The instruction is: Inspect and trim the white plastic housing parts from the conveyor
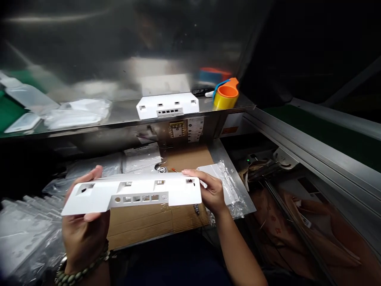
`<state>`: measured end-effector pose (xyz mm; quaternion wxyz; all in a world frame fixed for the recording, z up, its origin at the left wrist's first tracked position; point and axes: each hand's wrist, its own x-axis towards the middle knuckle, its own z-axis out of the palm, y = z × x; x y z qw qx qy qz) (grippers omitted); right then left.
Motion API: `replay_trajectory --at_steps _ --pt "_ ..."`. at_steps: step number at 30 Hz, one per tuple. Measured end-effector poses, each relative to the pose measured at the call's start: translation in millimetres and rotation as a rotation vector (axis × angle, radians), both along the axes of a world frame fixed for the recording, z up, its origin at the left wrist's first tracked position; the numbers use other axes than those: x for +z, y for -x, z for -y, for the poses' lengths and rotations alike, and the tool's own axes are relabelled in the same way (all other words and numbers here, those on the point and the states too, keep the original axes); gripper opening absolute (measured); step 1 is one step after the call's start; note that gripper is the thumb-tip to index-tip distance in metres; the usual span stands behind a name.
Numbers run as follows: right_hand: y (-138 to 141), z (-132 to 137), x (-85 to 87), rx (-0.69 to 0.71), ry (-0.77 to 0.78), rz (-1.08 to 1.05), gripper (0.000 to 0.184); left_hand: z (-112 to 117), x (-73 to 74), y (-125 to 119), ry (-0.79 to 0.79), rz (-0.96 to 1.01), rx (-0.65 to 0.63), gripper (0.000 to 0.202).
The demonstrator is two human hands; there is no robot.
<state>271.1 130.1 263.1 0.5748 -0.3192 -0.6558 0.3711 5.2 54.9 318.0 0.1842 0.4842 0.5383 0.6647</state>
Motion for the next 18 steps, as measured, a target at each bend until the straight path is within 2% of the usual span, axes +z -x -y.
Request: replay_trajectory --at_steps 2,6,9,11,13,14,16,18 --pt "1 0 -3.4 0.002 0.011 0.019 0.032 4 0.4 2 -0.034 -0.024 -0.018 0.073" --pt "2 0 -9.2 -0.040 0.015 0.068 0.033 10 0.1 4 -0.038 -0.046 -0.043 0.076" --pt "3 2 -12.8 -0.035 -0.041 0.041 0.030 11 -3.0 5 -0.069 -0.022 -0.090 0.077" --pt "3 3 -14.5 -0.057 -0.152 -0.002 0.029 10 -4.3 6 -0.134 0.101 -0.151 0.070" --pt "2 5 -15.2 -0.125 -0.307 -0.009 0.029 8 -3.0 9 -0.133 0.360 -0.211 0.069" --pt "2 5 -15.2 -0.159 -0.383 0.011 0.029 7 -1.3 10 -0.064 0.517 -0.248 0.074" --pt "0 6 -14.8 -0.195 -0.499 0.075 0.028 8 2.7 14 0.176 0.778 -0.327 0.081" --pt "0 6 -14.9 -0.206 -0.532 0.119 0.025 10 5.2 17 0.385 0.895 -0.384 0.078"
